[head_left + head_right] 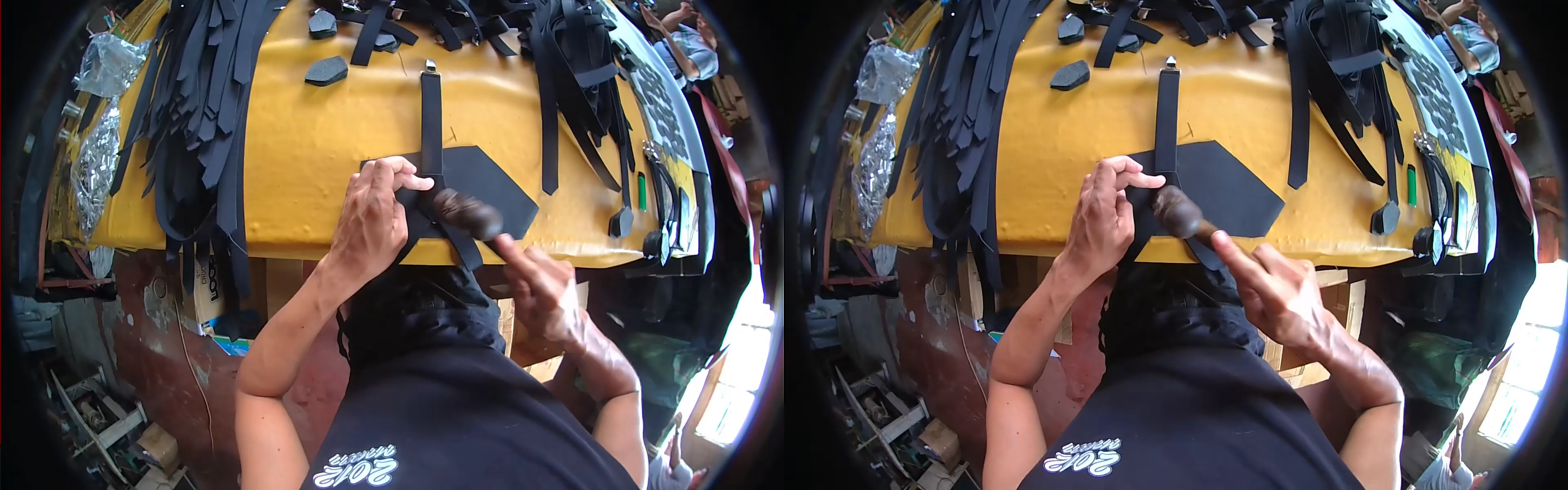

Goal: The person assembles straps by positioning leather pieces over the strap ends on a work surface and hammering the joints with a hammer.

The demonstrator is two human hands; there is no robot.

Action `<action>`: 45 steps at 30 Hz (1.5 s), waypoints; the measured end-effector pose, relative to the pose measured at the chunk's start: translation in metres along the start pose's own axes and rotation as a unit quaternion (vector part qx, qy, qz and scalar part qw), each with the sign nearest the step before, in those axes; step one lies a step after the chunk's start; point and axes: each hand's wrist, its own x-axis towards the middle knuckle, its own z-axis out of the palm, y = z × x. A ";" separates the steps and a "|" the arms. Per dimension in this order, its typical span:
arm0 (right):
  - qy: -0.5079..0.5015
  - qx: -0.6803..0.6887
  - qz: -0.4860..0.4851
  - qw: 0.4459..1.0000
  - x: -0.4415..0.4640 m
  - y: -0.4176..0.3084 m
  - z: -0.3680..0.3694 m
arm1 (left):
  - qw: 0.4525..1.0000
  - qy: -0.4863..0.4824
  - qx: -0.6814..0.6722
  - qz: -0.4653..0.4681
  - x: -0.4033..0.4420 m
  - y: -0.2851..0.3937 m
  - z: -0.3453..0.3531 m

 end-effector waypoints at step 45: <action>-0.047 0.123 0.146 0.980 0.029 0.003 -0.036 | 0.980 0.002 0.190 0.056 -0.041 0.043 0.018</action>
